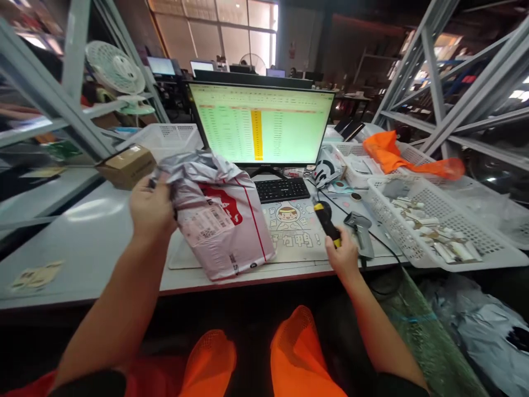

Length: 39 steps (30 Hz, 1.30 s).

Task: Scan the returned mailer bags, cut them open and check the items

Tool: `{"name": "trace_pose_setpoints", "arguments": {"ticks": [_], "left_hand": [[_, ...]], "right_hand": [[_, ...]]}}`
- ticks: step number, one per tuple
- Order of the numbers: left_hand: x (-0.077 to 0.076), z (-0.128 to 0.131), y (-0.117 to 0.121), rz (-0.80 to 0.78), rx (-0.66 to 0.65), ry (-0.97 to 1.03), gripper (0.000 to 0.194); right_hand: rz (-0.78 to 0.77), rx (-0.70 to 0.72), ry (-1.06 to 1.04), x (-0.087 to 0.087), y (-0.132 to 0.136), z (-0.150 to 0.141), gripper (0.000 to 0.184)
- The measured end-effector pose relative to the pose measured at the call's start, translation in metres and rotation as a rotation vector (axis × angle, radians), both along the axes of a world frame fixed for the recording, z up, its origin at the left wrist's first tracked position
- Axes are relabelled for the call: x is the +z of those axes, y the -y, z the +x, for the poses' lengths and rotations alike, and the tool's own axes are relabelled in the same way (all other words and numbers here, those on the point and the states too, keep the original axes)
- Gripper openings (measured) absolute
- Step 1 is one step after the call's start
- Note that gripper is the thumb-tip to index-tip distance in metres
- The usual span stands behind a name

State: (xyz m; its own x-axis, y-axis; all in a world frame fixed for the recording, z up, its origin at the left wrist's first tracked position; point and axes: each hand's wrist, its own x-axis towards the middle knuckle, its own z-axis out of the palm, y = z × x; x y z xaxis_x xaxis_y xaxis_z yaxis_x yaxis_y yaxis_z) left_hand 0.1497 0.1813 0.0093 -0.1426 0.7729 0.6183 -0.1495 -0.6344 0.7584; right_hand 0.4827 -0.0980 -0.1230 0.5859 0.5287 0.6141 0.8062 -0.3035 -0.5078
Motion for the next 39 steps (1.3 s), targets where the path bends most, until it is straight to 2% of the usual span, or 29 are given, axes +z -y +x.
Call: {"name": "trace_pose_setpoints", "arguments": {"ticks": [3, 5, 8, 13, 16, 18, 22, 24, 25, 27, 28, 30, 32, 33, 35, 37, 39], "left_hand": [[0.019, 0.003, 0.022, 0.104, 0.038, -0.046, 0.039], [0.02, 0.008, 0.037, 0.081, -0.01, -0.143, 0.038], [0.012, 0.014, 0.051, 0.051, -0.066, -0.228, 0.042], [-0.007, 0.006, 0.053, 0.167, -0.048, -0.3, 0.052], [-0.014, 0.0, 0.052, 0.272, 0.045, -0.448, 0.031], [-0.016, 0.0, 0.053, 0.38, 0.112, -0.511, 0.026], [-0.021, 0.001, 0.054, 0.558, 0.121, -0.559, 0.018], [-0.026, -0.003, 0.054, 0.561, 0.134, -0.574, 0.017], [-0.028, -0.007, 0.053, 0.548, 0.161, -0.569, 0.016], [-0.031, -0.018, 0.049, 0.516, 0.237, -0.536, 0.014], [-0.032, -0.024, 0.046, 0.501, 0.277, -0.512, 0.015], [-0.029, -0.033, 0.041, 0.47, 0.324, -0.492, 0.019], [-0.023, -0.037, 0.039, 0.421, 0.327, -0.521, 0.022], [-0.019, -0.036, 0.04, 0.392, 0.317, -0.541, 0.021], [-0.01, -0.032, 0.044, 0.349, 0.305, -0.549, 0.01], [0.002, -0.025, 0.051, 0.355, 0.32, -0.534, 0.041], [0.015, -0.018, 0.061, 0.434, 0.342, -0.584, 0.07]], "right_hand": [[0.136, 0.257, 0.191, 0.033, 0.01, -0.036, 0.042], [0.139, 0.425, 0.314, 0.054, 0.009, -0.058, 0.042], [0.067, 0.556, 0.42, 0.08, -0.003, -0.08, 0.043], [-0.002, 0.624, 0.481, 0.102, -0.036, -0.088, 0.041], [-0.039, 0.61, 0.481, 0.108, -0.049, -0.088, 0.038], [-0.068, 0.597, 0.495, 0.111, -0.054, -0.094, 0.036], [-0.135, 0.532, 0.576, 0.12, -0.059, -0.108, 0.042], [-0.153, 0.527, 0.604, 0.128, -0.063, -0.093, 0.049], [-0.169, 0.508, 0.585, 0.133, -0.065, -0.075, 0.05], [-0.226, 0.376, 0.46, 0.142, -0.065, -0.022, 0.047], [-0.269, 0.216, 0.347, 0.143, -0.063, 0.009, 0.045], [-0.35, -0.067, 0.129, 0.135, -0.057, 0.066, 0.049], [-0.399, -0.13, 0.027, 0.11, -0.05, 0.099, 0.053], [-0.438, -0.129, -0.007, 0.092, -0.048, 0.104, 0.054], [-0.529, -0.097, -0.038, 0.052, -0.045, 0.094, 0.054], [-0.592, -0.065, -0.039, 0.016, -0.046, 0.071, 0.051], [-0.597, -0.069, -0.016, -0.003, -0.051, 0.045, 0.047]]}}
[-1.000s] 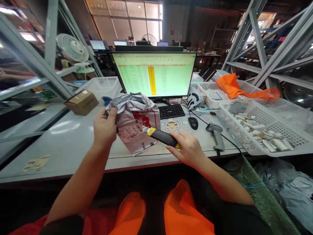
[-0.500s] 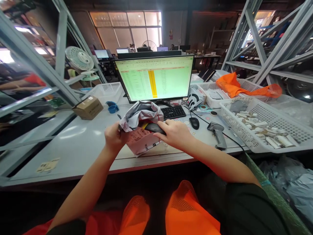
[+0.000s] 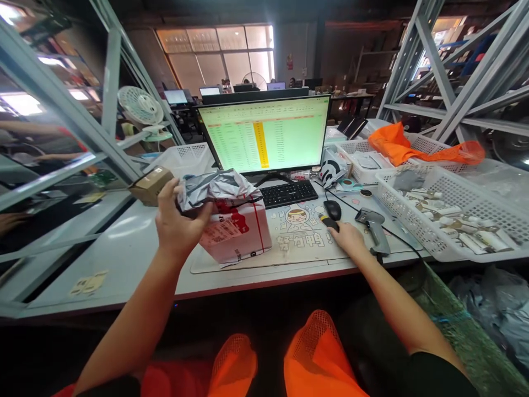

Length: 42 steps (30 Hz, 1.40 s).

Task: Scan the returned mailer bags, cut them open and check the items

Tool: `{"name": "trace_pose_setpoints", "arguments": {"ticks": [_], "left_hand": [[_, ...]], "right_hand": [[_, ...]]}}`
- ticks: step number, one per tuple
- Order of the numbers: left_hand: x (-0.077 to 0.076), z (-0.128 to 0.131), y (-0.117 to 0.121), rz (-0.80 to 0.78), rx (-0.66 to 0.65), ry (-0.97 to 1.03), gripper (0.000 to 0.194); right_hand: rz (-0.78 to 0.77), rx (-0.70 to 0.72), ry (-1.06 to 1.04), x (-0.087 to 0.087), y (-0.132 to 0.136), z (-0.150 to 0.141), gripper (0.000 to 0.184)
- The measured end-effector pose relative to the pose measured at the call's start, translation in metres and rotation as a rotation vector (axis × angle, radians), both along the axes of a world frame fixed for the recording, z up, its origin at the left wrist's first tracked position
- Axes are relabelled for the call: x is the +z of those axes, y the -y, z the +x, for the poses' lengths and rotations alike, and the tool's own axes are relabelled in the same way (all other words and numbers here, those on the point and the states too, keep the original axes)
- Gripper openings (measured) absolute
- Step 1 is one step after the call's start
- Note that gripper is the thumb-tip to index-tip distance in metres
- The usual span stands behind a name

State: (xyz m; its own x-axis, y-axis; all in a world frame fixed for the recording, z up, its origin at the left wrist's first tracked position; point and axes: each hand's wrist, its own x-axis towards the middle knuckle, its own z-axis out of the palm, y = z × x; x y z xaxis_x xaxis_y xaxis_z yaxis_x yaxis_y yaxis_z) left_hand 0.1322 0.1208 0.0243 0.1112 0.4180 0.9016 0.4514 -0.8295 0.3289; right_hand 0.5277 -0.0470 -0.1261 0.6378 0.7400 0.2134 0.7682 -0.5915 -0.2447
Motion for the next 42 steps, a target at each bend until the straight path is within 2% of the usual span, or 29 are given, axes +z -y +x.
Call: {"name": "trace_pose_setpoints", "arguments": {"ticks": [1, 3, 4, 6, 7, 9, 11, 12, 17, 19, 22, 24, 27, 30, 33, 35, 38, 42], "left_hand": [[0.007, 0.004, 0.005, 0.044, 0.008, -0.077, 0.074], [0.021, 0.015, 0.014, 0.114, 0.04, -0.292, 0.071], [0.027, 0.021, 0.019, 0.135, 0.067, -0.408, 0.069], [0.037, 0.032, 0.026, 0.13, 0.135, -0.635, 0.072], [0.04, 0.037, 0.029, 0.106, 0.165, -0.745, 0.071], [0.045, 0.043, 0.034, 0.037, 0.185, -0.975, 0.053], [0.051, 0.043, 0.038, -0.014, 0.185, -1.151, 0.025], [0.054, 0.04, 0.041, -0.022, 0.188, -1.199, 0.019], [0.071, 0.023, 0.056, 0.05, 0.246, -1.159, 0.021], [0.075, 0.02, 0.061, 0.109, 0.256, -1.138, 0.02], [0.076, 0.017, 0.06, 0.192, 0.241, -1.139, 0.019], [0.075, 0.013, 0.05, 0.248, 0.222, -1.146, 0.019], [0.077, -0.001, 0.024, 0.324, 0.23, -1.143, 0.022], [0.082, -0.016, -0.006, 0.34, 0.285, -1.122, 0.021], [0.086, -0.021, -0.017, 0.32, 0.302, -1.134, 0.021], [0.086, -0.016, -0.008, 0.299, 0.31, -1.117, 0.022], [0.085, -0.002, 0.019, 0.246, 0.328, -1.046, 0.029], [0.09, 0.013, 0.048, 0.2, 0.318, -1.007, 0.036]], "right_hand": [[0.028, 0.003, 0.021, -0.002, -0.003, -0.013, 0.046], [0.194, 0.111, 0.067, 0.011, -0.011, -0.043, 0.043], [0.326, 0.231, 0.088, 0.023, -0.014, -0.061, 0.041], [0.617, 0.563, 0.12, 0.052, -0.02, -0.103, 0.037], [0.713, 0.697, 0.136, 0.067, -0.022, -0.124, 0.038], [0.783, 0.884, 0.174, 0.089, -0.025, -0.163, 0.038], [0.806, 0.983, 0.225, 0.099, -0.027, -0.188, 0.026], [0.82, 1.007, 0.251, 0.099, -0.028, -0.195, 0.018], [0.915, 0.994, 0.345, 0.089, -0.032, -0.2, 0.007], [0.882, 0.968, 0.387, 0.088, -0.031, -0.199, 0.006], [0.754, 0.947, 0.461, 0.091, -0.026, -0.198, 0.006], [0.675, 0.948, 0.522, 0.093, -0.022, -0.195, 0.009], [0.607, 0.96, 0.635, 0.095, -0.017, -0.185, 0.017], [0.605, 0.943, 0.699, 0.095, -0.016, -0.17, 0.022], [0.61, 0.903, 0.675, 0.098, -0.019, -0.162, 0.022], [0.592, 0.865, 0.609, 0.105, -0.023, -0.166, 0.018], [0.553, 0.836, 0.511, 0.12, -0.031, -0.187, 0.009], [0.535, 0.902, 0.435, 0.135, -0.048, -0.222, 0.02]]}}
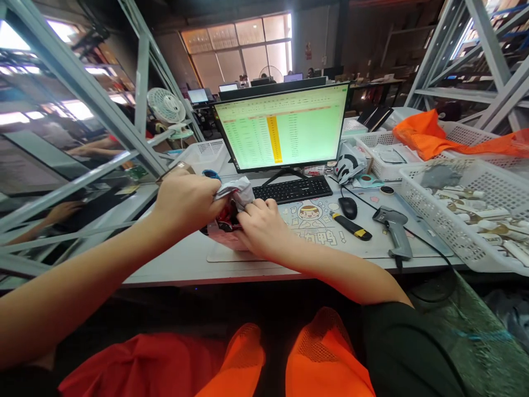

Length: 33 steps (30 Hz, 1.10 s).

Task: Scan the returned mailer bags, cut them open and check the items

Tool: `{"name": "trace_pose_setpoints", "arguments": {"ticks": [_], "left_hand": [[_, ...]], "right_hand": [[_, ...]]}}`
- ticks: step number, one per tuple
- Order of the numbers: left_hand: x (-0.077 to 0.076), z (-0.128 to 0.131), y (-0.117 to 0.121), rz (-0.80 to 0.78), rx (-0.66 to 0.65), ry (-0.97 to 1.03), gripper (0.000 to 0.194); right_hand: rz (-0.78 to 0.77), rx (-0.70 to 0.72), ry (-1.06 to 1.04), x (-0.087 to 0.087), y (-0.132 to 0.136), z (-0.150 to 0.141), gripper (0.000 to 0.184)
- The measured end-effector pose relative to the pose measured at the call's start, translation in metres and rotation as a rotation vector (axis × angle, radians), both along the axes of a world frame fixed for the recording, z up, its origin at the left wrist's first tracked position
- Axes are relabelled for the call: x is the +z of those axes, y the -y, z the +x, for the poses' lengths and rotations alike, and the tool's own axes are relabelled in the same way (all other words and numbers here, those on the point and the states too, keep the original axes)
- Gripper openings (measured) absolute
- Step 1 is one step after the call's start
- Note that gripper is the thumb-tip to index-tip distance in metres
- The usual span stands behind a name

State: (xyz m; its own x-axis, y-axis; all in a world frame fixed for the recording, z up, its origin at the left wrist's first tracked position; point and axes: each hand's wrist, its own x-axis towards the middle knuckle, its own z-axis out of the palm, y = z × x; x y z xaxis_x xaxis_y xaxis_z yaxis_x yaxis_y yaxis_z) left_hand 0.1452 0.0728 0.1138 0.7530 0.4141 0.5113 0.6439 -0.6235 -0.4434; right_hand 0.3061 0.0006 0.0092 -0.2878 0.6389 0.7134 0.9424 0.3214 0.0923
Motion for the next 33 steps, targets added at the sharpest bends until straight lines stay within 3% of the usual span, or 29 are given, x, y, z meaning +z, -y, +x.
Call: {"name": "trace_pose_setpoints", "arguments": {"ticks": [7, 12, 17, 23, 29, 31, 33], "left_hand": [[0.007, -0.017, -0.003, 0.008, 0.071, -0.052, 0.031], [0.002, -0.033, -0.015, 0.006, 0.145, -0.109, 0.039], [-0.005, -0.049, -0.035, 0.016, 0.117, -0.089, 0.043], [-0.015, -0.058, -0.063, 0.083, 0.088, -0.01, 0.039], [-0.031, -0.044, -0.054, 0.053, 0.069, 0.013, 0.037], [-0.031, -0.034, -0.043, 0.066, 0.075, 0.035, 0.03], [-0.028, -0.022, -0.028, 0.08, 0.031, 0.043, 0.025]], "right_hand": [[0.07, 0.019, 0.126, -0.01, -0.012, -0.014, 0.04], [0.027, 0.128, 0.341, 0.0, -0.004, -0.004, 0.03], [-0.041, 0.207, 0.476, 0.012, 0.013, 0.015, 0.027], [0.019, 0.263, 0.484, 0.001, 0.024, 0.031, 0.033], [0.086, 0.275, 0.348, -0.017, 0.029, 0.049, 0.038], [0.146, 0.169, 0.214, -0.02, 0.029, 0.055, 0.04], [0.188, -0.029, -0.01, -0.021, 0.027, 0.06, 0.039]]}}
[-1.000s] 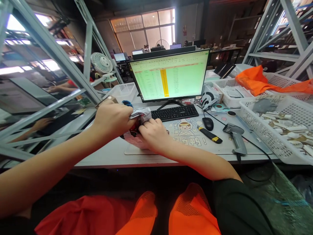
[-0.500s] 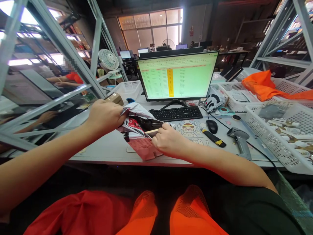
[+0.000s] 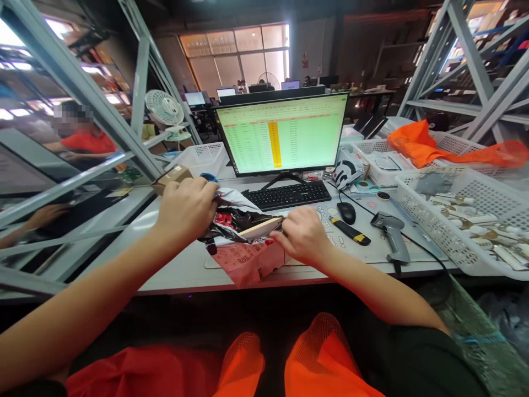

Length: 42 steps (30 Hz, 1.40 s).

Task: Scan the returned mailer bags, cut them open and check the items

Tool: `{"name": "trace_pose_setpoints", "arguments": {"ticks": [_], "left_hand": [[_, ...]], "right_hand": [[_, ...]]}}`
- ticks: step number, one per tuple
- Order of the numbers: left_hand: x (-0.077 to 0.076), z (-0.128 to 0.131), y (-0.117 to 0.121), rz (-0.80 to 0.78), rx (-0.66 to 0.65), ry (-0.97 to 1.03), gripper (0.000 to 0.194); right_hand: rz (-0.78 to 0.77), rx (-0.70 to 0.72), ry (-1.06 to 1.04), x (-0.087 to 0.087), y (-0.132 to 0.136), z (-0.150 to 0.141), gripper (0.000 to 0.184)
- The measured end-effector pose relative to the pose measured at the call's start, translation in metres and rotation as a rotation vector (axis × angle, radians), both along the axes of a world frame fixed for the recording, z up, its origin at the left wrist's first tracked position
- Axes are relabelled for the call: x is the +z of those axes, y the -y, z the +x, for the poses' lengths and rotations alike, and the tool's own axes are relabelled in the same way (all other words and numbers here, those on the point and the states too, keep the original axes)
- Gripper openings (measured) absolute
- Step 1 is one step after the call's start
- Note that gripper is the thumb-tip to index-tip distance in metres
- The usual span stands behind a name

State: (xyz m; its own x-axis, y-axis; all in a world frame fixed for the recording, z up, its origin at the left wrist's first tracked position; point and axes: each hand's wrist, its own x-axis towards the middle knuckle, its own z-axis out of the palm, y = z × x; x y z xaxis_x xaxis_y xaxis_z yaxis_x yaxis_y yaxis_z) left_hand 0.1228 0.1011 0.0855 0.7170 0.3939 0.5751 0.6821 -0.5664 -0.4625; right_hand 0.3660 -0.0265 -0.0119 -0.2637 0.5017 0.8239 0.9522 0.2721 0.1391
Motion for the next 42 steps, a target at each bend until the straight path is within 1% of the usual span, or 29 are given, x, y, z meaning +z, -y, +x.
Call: {"name": "trace_pose_setpoints", "arguments": {"ticks": [1, 2, 3, 5, 6, 7, 8, 9, 11, 12, 13, 15, 17, 18, 20, 22, 24, 25, 28, 30, 33, 36, 38, 39, 40, 42], "left_hand": [[0.001, 0.007, 0.008, 0.012, -0.048, 0.007, 0.027], [0.002, 0.013, 0.017, 0.03, -0.112, 0.014, 0.03], [0.002, 0.02, 0.025, 0.048, -0.194, 0.007, 0.032], [0.0, 0.034, 0.04, 0.055, -0.364, -0.06, 0.03], [-0.003, 0.041, 0.046, 0.031, -0.42, -0.115, 0.026], [-0.006, 0.047, 0.049, -0.012, -0.436, -0.167, 0.023], [-0.009, 0.051, 0.05, -0.068, -0.41, -0.205, 0.021], [-0.012, 0.055, 0.049, -0.129, -0.349, -0.218, 0.02], [-0.016, 0.056, 0.042, -0.243, -0.231, -0.22, 0.026], [-0.017, 0.053, 0.037, -0.284, -0.215, -0.229, 0.03], [-0.017, 0.048, 0.031, -0.308, -0.232, -0.244, 0.033], [-0.013, 0.032, 0.021, -0.308, -0.323, -0.274, 0.036], [-0.006, 0.013, 0.011, -0.289, -0.398, -0.29, 0.032], [-0.001, 0.004, 0.007, -0.296, -0.411, -0.301, 0.029], [0.009, -0.008, -0.001, -0.368, -0.388, -0.348, 0.02], [0.02, -0.012, -0.005, -0.481, -0.328, -0.406, 0.015], [0.029, -0.01, -0.004, -0.56, -0.285, -0.422, 0.017], [0.033, -0.007, -0.001, -0.571, -0.276, -0.403, 0.018], [0.038, 0.004, 0.012, -0.519, -0.284, -0.291, 0.019], [0.037, 0.009, 0.021, -0.484, -0.306, -0.214, 0.021], [0.03, 0.012, 0.028, -0.485, -0.327, -0.133, 0.024], [0.029, 0.01, 0.029, -0.502, -0.316, -0.164, 0.027], [0.035, 0.008, 0.025, -0.534, -0.275, -0.245, 0.032], [0.04, 0.007, 0.022, -0.569, -0.239, -0.29, 0.035], [0.046, 0.007, 0.018, -0.618, -0.201, -0.329, 0.038], [0.057, 0.008, 0.01, -0.726, -0.154, -0.37, 0.041]], "right_hand": [[-0.009, -0.08, -0.139, 0.0, -0.002, 0.002, 0.036], [-0.052, -0.131, -0.27, 0.001, -0.005, 0.003, 0.033], [-0.128, -0.145, -0.376, 0.001, -0.008, 0.003, 0.03], [-0.32, -0.097, -0.499, 0.002, -0.016, 0.003, 0.024], [-0.392, -0.065, -0.528, 0.002, -0.02, 0.002, 0.022], [-0.431, -0.04, -0.549, 0.002, -0.024, 0.002, 0.023], [-0.439, -0.022, -0.573, 0.001, -0.027, 0.002, 0.024], [-0.429, -0.006, -0.603, 0.0, -0.029, 0.002, 0.024], [-0.404, 0.027, -0.666, -0.001, -0.032, 0.005, 0.025], [-0.396, 0.042, -0.689, -0.002, -0.032, 0.008, 0.025], [-0.39, 0.054, -0.703, -0.002, -0.032, 0.011, 0.025], [-0.383, 0.066, -0.703, -0.002, -0.032, 0.019, 0.023], [-0.376, 0.057, -0.682, 0.0, -0.035, 0.026, 0.022], [-0.37, 0.041, -0.659, 0.002, -0.037, 0.029, 0.022], [-0.336, -0.001, -0.577, 0.008, -0.041, 0.029, 0.021], [-0.249, -0.008, -0.476, 0.016, -0.041, 0.019, 0.015], [-0.162, 0.061, -0.395, 0.024, -0.036, -0.001, 0.01], [-0.144, 0.121, -0.365, 0.027, -0.032, -0.013, 0.011], [-0.21, 0.274, -0.329, 0.03, -0.021, -0.049, 0.017], [-0.258, 0.334, -0.408, 0.028, -0.023, -0.062, 0.013], [-0.386, 0.499, -0.639, 0.024, -0.035, -0.063, 0.007], [-0.594, 0.727, -0.892, 0.024, -0.047, -0.055, 0.01], [-0.749, 0.852, -1.011, 0.028, -0.055, -0.05, 0.017], [-0.824, 0.895, -1.037, 0.031, -0.058, -0.049, 0.019], [-0.884, 0.917, -1.05, 0.036, -0.062, -0.048, 0.019], [-0.947, 0.917, -1.065, 0.046, -0.069, -0.047, 0.014]]}}
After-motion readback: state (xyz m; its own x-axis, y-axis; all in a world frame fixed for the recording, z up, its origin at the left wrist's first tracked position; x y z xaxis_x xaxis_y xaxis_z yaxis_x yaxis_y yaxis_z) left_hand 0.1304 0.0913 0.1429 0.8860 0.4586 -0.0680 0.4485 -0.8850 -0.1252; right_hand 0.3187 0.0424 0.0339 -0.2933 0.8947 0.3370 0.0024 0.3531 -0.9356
